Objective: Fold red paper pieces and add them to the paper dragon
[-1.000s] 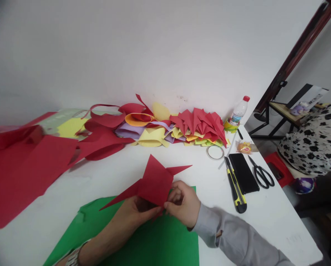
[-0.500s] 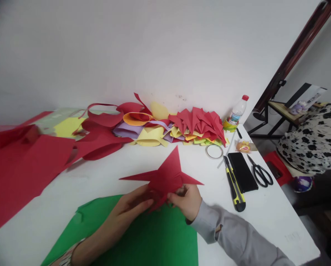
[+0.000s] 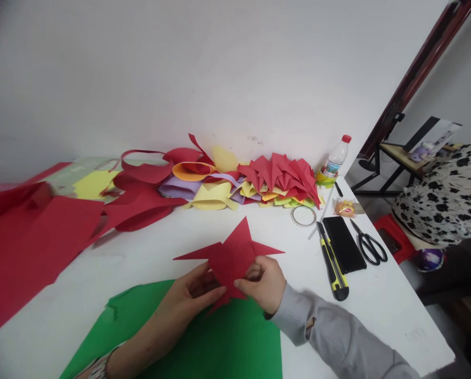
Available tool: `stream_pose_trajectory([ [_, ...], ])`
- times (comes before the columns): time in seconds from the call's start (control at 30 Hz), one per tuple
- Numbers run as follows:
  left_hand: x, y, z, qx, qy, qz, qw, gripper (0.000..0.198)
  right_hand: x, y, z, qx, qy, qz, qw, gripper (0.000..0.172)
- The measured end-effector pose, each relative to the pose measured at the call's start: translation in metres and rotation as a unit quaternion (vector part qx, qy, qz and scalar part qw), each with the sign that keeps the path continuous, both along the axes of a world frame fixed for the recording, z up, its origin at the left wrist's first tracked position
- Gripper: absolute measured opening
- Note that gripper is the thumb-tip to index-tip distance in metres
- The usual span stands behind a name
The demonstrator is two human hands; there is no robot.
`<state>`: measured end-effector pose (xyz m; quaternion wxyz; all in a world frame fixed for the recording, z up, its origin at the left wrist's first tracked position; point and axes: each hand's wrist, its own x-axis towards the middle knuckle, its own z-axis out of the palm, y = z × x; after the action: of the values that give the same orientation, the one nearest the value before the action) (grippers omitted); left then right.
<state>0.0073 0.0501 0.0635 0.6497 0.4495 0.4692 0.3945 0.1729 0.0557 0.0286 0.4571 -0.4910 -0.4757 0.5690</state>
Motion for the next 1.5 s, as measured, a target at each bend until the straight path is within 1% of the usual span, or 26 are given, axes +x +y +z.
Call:
stream_pose_trajectory([
  [0.1,0.0,0.001,-0.001,0.002,0.012,0.045,0.999,0.027,0.001,0.0,-0.002,0.005,-0.018,0.001,1.0,0.033],
  [0.17,0.0,0.001,-0.003,0.018,0.04,0.064,0.997,0.03,0.002,0.0,-0.003,0.011,-0.032,0.002,0.999,0.033],
  [0.27,0.001,0.001,-0.009,0.068,0.112,0.086,0.988,0.031,0.001,-0.001,-0.006,0.016,-0.071,-0.003,0.997,0.032],
  [0.4,0.003,-0.003,-0.014,0.135,0.203,0.097,0.965,0.025,0.001,-0.003,-0.004,0.034,-0.114,0.001,0.993,0.031],
  [0.5,0.004,-0.007,-0.014,0.171,0.239,0.083,0.952,0.023,0.001,-0.005,0.0,0.046,-0.131,0.021,0.99,0.034],
  [0.6,0.001,-0.013,-0.014,0.238,0.227,0.045,0.943,0.012,0.002,-0.007,0.002,0.07,-0.191,0.02,0.979,0.036],
  [0.67,-0.002,-0.016,-0.013,0.302,0.189,-0.001,0.935,0.027,0.003,-0.008,0.003,0.111,-0.231,0.007,0.966,0.033],
  [0.7,-0.003,-0.017,-0.013,0.326,0.174,-0.022,0.929,0.032,0.003,-0.008,0.004,0.136,-0.238,0.004,0.962,0.029],
  [0.77,-0.004,-0.017,-0.012,0.346,0.161,-0.045,0.923,0.025,0.003,-0.009,0.007,0.181,-0.227,0.023,0.957,0.022],
  [0.83,-0.004,-0.016,-0.01,0.327,0.155,-0.041,0.931,0.019,0.004,-0.01,0.013,0.207,-0.203,0.065,0.955,0.017],
  [0.9,-0.001,-0.013,-0.009,0.278,0.133,-0.021,0.951,0.019,0.004,-0.011,0.02,0.217,-0.181,0.115,0.952,0.018],
  [1.0,0.002,-0.008,-0.009,0.15,0.05,0.018,0.987,0.024,0.003,-0.012,0.03,0.211,-0.151,0.184,0.948,0.026],
  [1.07,0.003,-0.005,-0.009,0.065,-0.015,0.024,0.997,0.027,0.003,-0.011,0.033,0.203,-0.134,0.219,0.945,0.029],
  [1.13,0.002,-0.003,-0.009,0.014,-0.04,0.004,0.999,0.033,0.002,-0.011,0.032,0.201,-0.114,0.246,0.941,0.03],
  [1.2,0.0,-0.001,-0.01,-0.009,-0.031,-0.022,0.999,0.033,0.003,-0.011,0.028,0.199,-0.095,0.258,0.941,0.029],
  [1.27,-0.001,-0.001,-0.012,-0.019,-0.024,-0.031,0.999,0.029,0.005,-0.011,0.026,0.186,-0.076,0.257,0.946,0.028],
  [1.37,0.0,-0.001,-0.014,-0.016,-0.036,-0.017,0.999,0.026,0.007,-0.012,0.028,0.157,-0.041,0.261,0.951,0.036],
  [1.5,0.003,-0.002,-0.012,-0.008,-0.032,-0.005,0.999,0.027,0.006,-0.013,0.035,0.149,-0.05,0.251,0.955,0.046],
])
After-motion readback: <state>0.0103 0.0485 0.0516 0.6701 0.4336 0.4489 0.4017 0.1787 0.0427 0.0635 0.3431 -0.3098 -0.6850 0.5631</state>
